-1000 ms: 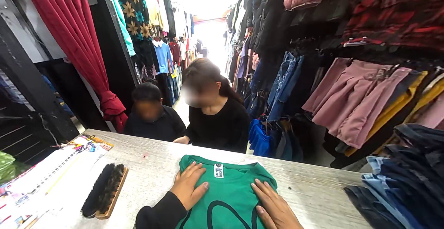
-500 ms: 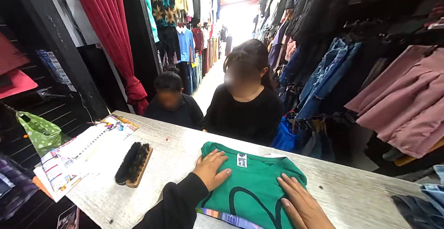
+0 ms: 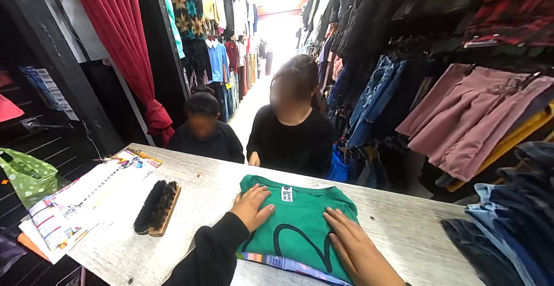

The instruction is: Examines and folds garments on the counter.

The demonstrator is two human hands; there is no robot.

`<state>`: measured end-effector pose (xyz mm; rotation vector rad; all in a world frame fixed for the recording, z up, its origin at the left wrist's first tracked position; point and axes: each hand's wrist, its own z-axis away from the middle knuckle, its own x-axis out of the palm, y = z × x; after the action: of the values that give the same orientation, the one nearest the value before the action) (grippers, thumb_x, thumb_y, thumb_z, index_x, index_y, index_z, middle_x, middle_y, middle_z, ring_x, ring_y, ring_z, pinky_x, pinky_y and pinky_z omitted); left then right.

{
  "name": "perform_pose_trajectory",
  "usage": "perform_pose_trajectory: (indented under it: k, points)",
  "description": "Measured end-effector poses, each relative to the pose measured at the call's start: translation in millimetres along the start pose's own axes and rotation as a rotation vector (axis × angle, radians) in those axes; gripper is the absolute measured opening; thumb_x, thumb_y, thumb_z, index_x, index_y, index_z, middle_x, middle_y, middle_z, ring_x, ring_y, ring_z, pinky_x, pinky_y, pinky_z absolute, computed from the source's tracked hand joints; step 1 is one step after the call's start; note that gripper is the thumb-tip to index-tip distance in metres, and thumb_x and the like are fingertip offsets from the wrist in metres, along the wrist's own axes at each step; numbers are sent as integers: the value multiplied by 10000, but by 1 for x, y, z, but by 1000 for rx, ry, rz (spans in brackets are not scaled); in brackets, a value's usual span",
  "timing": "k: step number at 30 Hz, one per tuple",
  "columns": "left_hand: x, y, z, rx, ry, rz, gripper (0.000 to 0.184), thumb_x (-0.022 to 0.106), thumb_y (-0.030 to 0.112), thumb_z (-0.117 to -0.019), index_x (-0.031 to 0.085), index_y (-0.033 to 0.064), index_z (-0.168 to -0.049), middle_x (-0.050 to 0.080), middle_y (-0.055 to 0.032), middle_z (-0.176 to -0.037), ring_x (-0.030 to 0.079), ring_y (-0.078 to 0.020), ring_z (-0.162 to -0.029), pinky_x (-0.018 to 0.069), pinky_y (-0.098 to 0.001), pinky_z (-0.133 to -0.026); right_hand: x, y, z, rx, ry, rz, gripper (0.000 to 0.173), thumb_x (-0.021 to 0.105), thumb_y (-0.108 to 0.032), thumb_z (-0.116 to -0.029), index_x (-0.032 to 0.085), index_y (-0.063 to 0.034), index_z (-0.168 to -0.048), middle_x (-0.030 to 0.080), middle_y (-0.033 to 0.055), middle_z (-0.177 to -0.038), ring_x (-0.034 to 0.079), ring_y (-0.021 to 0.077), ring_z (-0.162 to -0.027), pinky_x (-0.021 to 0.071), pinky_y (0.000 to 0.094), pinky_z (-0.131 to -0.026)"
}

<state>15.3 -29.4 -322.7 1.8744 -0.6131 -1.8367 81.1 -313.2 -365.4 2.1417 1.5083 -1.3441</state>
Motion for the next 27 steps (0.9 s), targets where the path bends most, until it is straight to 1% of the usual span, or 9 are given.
perform_pose_trajectory:
  k: [1, 3, 7, 10, 13, 16, 21, 27]
  points:
    - [0, -1, 0, 4, 5, 2, 555, 382, 426, -1070, 495, 112, -1514, 387, -72, -1632, 233, -281, -1561, 164, -643, -1221, 0, 0, 0, -1, -12, -16, 493, 381, -238, -1035, 607, 66, -1350, 575, 267, -1427, 539, 488, -1329, 426, 651, -1072]
    - [1, -1, 0, 14, 17, 10, 554, 385, 417, -1067, 502, 101, -1506, 392, -79, -1628, 236, -285, -1560, 166, -640, -1221, -4, -2, -1, 13, -46, -36, 509, 377, -260, -1047, 589, 68, -1374, 566, 267, -1438, 537, 481, -1335, 423, 639, -1084]
    - [1, -1, 0, 21, 23, 2, 561, 387, 420, -1064, 503, 90, -1503, 392, -88, -1627, 239, -297, -1558, 174, -656, -1211, -7, -2, -2, 21, -79, -56, 557, 374, -339, -1070, 580, 71, -1385, 562, 271, -1441, 533, 471, -1344, 413, 628, -1101]
    - [0, -1, 0, 9, 12, -4, 560, 384, 415, -1065, 497, 91, -1507, 385, -85, -1631, 233, -297, -1560, 173, -655, -1212, -8, -2, -2, 20, -95, -70, 555, 393, -341, -1064, 579, 73, -1384, 555, 272, -1448, 526, 476, -1348, 408, 636, -1101]
    - [1, -2, -1, 17, 19, -13, 562, 373, 424, -1064, 504, 98, -1502, 389, -85, -1629, 235, -302, -1559, 176, -658, -1210, -7, 1, -2, 19, -88, -70, 541, 407, -334, -1060, 584, 63, -1382, 556, 262, -1451, 524, 469, -1353, 412, 628, -1102]
    - [3, -4, 0, 24, 23, -16, 571, 365, 435, -1060, 512, 96, -1495, 399, -89, -1622, 245, -308, -1555, 181, -666, -1204, -4, 3, 0, 11, -72, -53, 544, 394, -348, -1059, 598, 44, -1377, 572, 242, -1444, 542, 446, -1344, 430, 609, -1096]
    - [5, -5, 2, 38, 43, -12, 581, 359, 449, -1055, 519, 99, -1491, 411, -87, -1616, 250, -313, -1553, 186, -680, -1195, -6, 0, 1, 9, -77, -70, 511, 417, -298, -1055, 598, 64, -1366, 572, 256, -1436, 543, 451, -1341, 427, 606, -1100]
    - [3, -2, 3, 22, 10, -17, 581, 352, 442, -1060, 502, 99, -1504, 390, -85, -1629, 239, -302, -1558, 180, -667, -1202, -1, 2, 4, -9, -10, -33, 561, 362, -367, -1054, 626, 30, -1348, 608, 225, -1407, 574, 428, -1315, 454, 589, -1079]
